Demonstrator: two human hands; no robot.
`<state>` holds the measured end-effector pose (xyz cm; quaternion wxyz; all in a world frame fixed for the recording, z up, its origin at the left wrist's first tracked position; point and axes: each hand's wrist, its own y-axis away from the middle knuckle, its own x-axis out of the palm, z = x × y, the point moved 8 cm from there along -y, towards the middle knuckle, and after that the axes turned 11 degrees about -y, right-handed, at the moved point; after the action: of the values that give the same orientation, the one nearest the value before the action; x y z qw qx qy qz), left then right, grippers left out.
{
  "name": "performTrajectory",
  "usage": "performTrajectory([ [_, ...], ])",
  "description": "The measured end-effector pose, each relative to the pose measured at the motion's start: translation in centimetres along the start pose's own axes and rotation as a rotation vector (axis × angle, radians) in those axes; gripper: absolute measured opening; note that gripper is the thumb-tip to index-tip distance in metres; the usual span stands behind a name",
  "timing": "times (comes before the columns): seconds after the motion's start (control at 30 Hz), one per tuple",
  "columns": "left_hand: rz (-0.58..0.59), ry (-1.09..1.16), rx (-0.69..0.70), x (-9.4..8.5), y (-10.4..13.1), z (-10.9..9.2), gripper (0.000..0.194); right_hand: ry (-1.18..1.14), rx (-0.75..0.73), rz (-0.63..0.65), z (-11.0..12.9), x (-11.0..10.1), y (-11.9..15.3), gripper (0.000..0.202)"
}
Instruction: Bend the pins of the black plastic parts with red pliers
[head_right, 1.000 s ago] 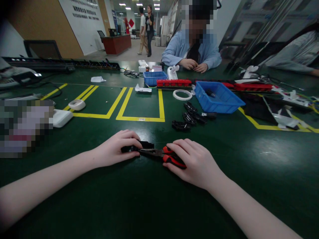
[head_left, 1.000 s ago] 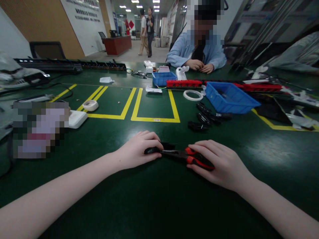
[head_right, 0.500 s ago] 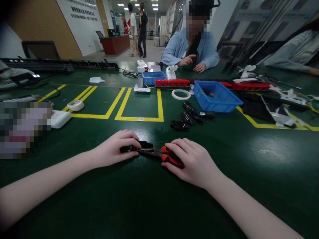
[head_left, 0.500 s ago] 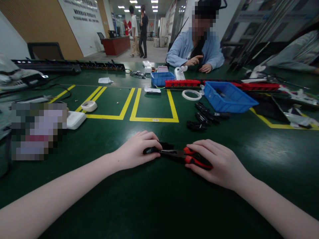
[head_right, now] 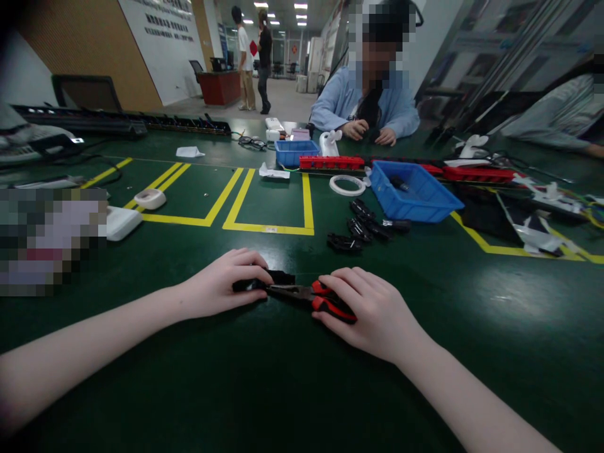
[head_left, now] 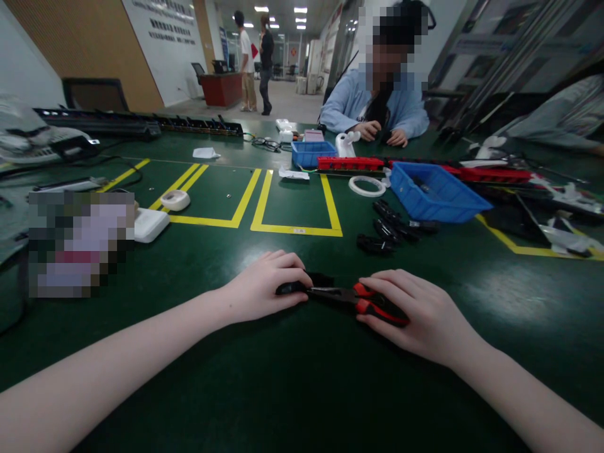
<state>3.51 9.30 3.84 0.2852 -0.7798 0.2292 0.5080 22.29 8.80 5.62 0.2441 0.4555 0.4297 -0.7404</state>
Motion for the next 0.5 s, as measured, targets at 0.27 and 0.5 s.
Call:
performTrajectory([
  [0.27,-0.005,-0.005,-0.001,-0.03,-0.04,-0.12,0.014,-0.012,0.011,-0.003,-0.1,0.08,0.0,0.036],
  [0.5,0.003,-0.007,-0.004,-0.07,-0.07,-0.08,0.015,-0.026,-0.003,-0.032,-0.33,0.07,0.35,0.038],
])
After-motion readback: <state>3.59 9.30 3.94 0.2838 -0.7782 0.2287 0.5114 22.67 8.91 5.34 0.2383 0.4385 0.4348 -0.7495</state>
